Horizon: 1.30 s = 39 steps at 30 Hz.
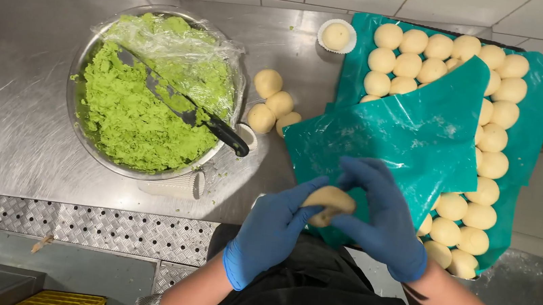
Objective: The person is preparing dough buns by filling them with a green paste and placing them into paper liners.
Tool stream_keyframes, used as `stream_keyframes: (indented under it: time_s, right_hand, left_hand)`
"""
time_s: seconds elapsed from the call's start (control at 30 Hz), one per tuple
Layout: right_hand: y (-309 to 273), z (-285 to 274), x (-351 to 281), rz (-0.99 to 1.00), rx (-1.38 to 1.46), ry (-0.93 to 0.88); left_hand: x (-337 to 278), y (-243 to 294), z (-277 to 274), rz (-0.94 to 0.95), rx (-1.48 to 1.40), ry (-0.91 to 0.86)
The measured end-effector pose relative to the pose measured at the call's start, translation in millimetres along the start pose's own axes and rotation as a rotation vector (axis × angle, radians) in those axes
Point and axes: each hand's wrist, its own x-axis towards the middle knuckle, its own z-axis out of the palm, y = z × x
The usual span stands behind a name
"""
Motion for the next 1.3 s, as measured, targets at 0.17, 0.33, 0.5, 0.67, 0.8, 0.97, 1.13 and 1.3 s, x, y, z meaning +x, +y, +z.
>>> stream_keyframes:
  time_s: [0.17, 0.33, 0.5, 0.67, 0.8, 0.97, 1.13, 1.3]
  right_hand:
    - [22, 6, -26, 0.146, 0.001, 0.026]
    - [19, -2, -24, 0.131, 0.09, 0.045]
    - [12, 0, -26, -0.006, -0.061, -0.039]
    - [52, 0, -48, 0.17, 0.025, -0.016]
    - [6, -5, -28, 0.108, 0.116, -0.013]
    - [32, 6, -46, 0.108, 0.008, -0.02]
    - [23, -3, -39, 0.16, 0.187, 0.038]
    - [4, -3, -31, -0.047, 0.024, -0.004]
  left_hand:
    - [-2, -8, 9, -0.067, -0.303, 0.003]
    - [-12, -23, 15, -0.077, -0.084, 0.069]
    - [-14, -12, 11, 0.221, 0.337, 0.048]
    - [-13, 10, 6, 0.02, 0.016, 0.019]
    - [-15, -2, 7, 0.045, 0.22, 0.045]
    - [-11, 17, 9, -0.08, -0.091, 0.021]
    - [-14, 3, 7, 0.195, 0.207, 0.085]
    - [-16, -2, 9, 0.338, 0.412, 0.082]
